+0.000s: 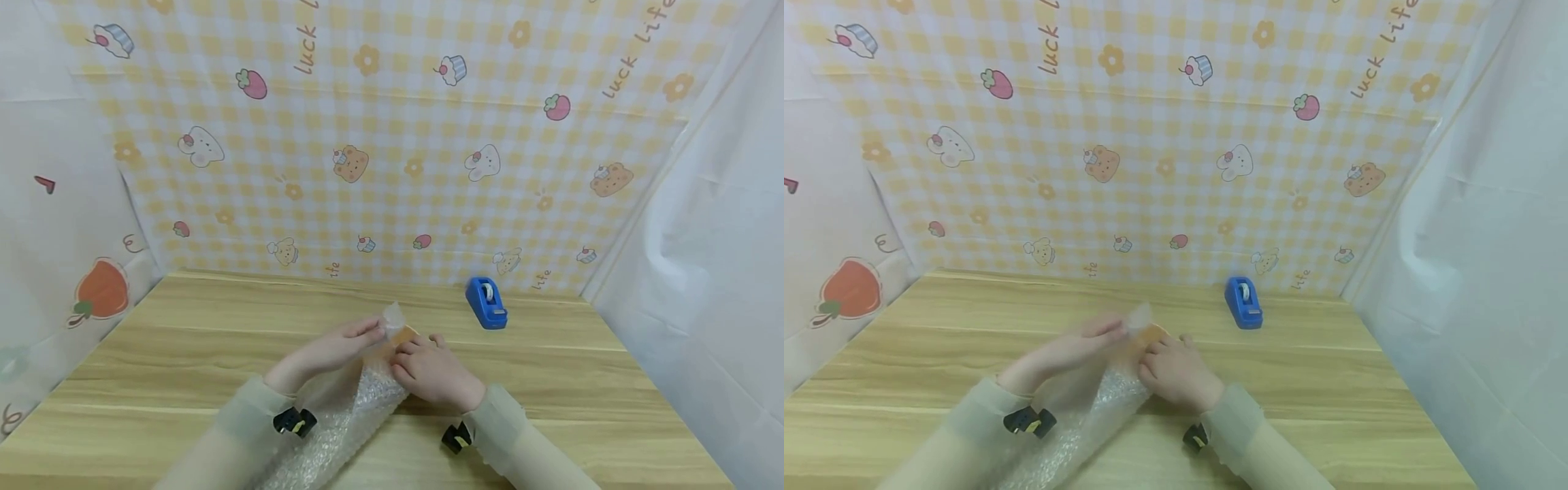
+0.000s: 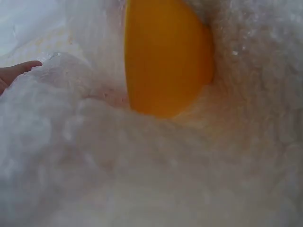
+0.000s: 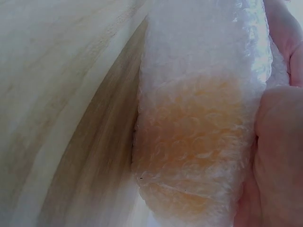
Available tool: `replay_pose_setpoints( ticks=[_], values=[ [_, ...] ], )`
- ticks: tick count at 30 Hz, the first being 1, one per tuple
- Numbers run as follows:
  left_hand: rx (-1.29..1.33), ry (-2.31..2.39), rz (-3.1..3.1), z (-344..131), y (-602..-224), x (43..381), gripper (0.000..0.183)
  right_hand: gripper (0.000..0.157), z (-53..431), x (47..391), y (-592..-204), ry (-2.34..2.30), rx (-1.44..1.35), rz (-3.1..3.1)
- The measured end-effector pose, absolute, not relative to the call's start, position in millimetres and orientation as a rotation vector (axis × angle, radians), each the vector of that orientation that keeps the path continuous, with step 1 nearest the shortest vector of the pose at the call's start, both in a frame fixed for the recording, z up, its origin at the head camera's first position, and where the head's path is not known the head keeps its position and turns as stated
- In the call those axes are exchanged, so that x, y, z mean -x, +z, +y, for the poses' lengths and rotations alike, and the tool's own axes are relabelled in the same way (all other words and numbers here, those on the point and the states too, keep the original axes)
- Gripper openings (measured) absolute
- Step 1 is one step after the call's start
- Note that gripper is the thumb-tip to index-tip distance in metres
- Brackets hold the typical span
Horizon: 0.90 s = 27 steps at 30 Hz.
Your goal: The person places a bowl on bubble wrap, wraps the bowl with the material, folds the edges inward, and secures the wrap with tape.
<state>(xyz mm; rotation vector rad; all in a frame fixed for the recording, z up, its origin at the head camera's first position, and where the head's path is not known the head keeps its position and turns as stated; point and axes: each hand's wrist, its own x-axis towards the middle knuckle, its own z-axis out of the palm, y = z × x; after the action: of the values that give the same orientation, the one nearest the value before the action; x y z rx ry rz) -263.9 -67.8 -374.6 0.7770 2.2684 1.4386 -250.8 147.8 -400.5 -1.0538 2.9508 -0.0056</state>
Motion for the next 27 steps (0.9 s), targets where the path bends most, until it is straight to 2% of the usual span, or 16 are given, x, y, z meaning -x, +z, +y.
replay_pose_setpoints(
  ticks=[4, 6, 9, 16, 27],
  values=[
    [-0.922, 1.359, 2.282, -61.6, -379.0, 263.3, 0.033, 0.041, 147.3, 250.3, -400.0, -0.021, 1.047, 2.96],
    [-0.971, 1.303, 2.325, -58.8, -380.9, 262.9, 0.028, 0.042, 147.5, 249.8, -399.8, -0.037, 1.035, 2.962],
    [-0.995, 1.218, 2.405, -55.7, -382.5, 261.6, 0.028, 0.044, 147.9, 248.9, -399.4, -0.068, 1.013, 2.962],
    [-0.993, 1.02, 2.529, -49.0, -386.7, 258.1, 0.045, 0.05, 148.1, 247.0, -399.0, -0.159, 0.978, 2.962],
    [-0.942, 0.806, 2.698, -42.8, -394.2, 253.6, 0.045, 0.047, 150.2, 248.6, -397.1, -0.16, 0.991, 2.934]
  ],
)
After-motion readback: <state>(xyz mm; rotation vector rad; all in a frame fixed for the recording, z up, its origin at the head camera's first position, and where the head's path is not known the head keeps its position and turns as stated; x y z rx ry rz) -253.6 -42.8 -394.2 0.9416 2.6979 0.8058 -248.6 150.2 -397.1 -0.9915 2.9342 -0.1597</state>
